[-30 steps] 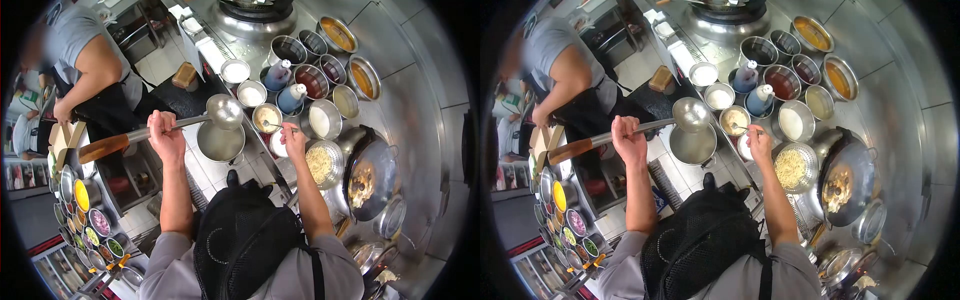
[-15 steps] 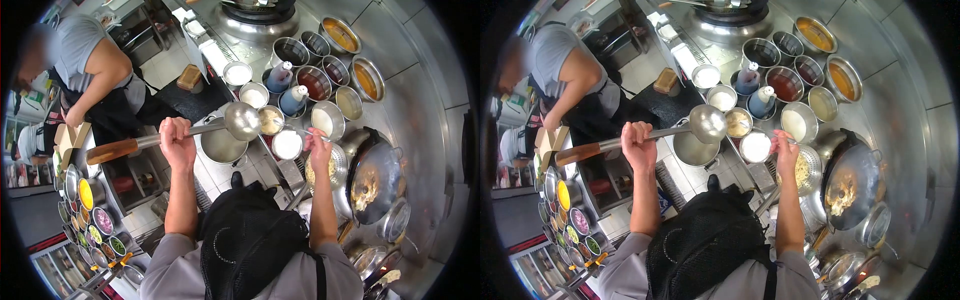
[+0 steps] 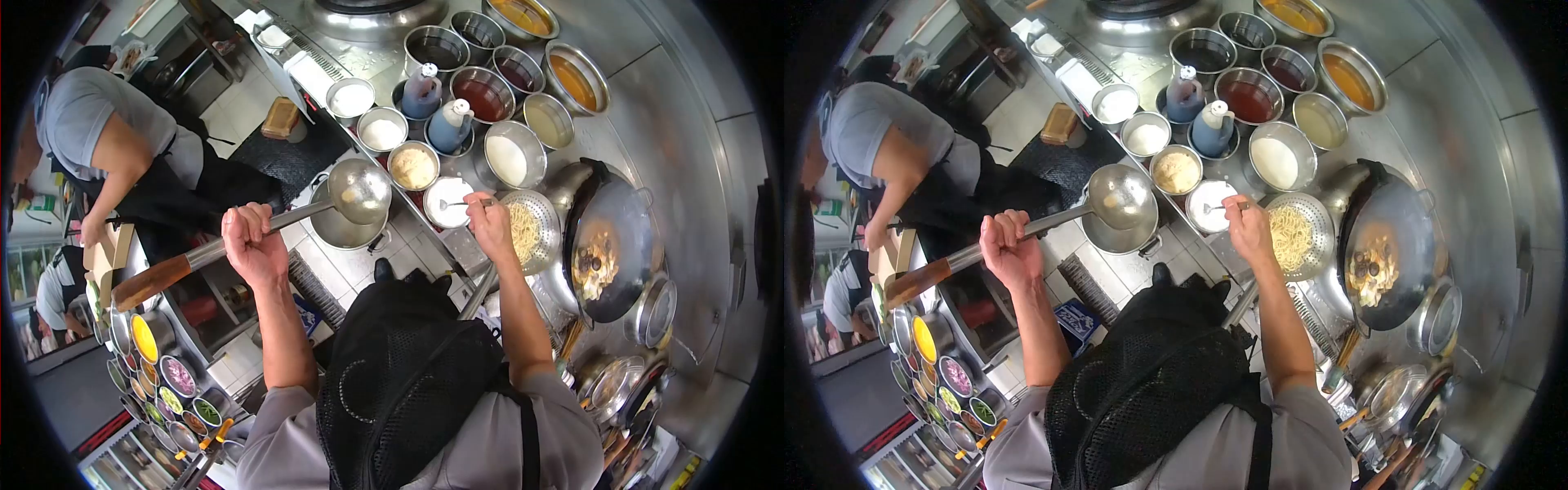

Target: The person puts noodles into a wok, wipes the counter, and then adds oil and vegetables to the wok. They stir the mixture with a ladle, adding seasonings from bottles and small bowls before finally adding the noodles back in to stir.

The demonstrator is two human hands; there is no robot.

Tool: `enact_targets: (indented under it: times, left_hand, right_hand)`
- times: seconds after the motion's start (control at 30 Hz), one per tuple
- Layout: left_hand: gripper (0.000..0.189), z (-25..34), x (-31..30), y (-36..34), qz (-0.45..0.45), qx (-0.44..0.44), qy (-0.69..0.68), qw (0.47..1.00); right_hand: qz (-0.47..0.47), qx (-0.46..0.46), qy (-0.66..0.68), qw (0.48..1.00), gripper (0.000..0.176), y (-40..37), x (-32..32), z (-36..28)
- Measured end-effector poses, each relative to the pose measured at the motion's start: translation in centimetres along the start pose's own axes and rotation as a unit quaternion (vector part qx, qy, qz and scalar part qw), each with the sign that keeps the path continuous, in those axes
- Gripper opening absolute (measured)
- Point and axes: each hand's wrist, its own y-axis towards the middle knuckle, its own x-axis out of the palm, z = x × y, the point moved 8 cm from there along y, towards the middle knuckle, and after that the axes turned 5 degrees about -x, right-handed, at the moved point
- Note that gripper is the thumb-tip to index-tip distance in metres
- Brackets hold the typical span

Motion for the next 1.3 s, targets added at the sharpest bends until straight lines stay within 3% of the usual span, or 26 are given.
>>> enact_targets:
  times: [0.07, 0.1, 0.17, 0.33, 0.67, 1.3]
  left_hand:
    - [0.041, 0.0, 0.0, -0.1, -0.001, 0.003, 0.008, 1.000]
    - [0.041, 0.1, -0.1, -0.2, 0.000, 0.007, 0.016, 1.000]
    - [0.038, 0.1, 0.1, -0.3, 0.003, 0.009, 0.003, 1.000]
    - [0.036, -0.2, 0.7, -0.3, -0.009, 0.007, 0.003, 1.000]
    - [0.037, -1.2, 2.0, -0.5, -0.028, -0.013, -0.015, 0.999]
    - [0.043, -2.5, 3.5, -0.9, -0.018, -0.050, -0.026, 0.998]
  right_hand:
    - [-0.011, 0.098, 0.105, 0.990, 0.034, -1.2, 0.3, 1.9]
    - [-0.011, 0.098, 0.104, 0.990, 0.034, -1.6, 0.2, 3.0]
    - [0.046, 0.118, 0.283, 0.951, 0.031, -2.5, 0.1, 6.6]
    - [0.087, 0.144, 0.392, 0.904, 0.034, -4.3, -1.0, 8.9]
    - [0.120, 0.129, 0.465, 0.867, 0.030, -6.7, -4.7, 9.2]
    - [0.155, 0.130, 0.449, 0.870, 0.030, -7.5, -7.5, 10.4]
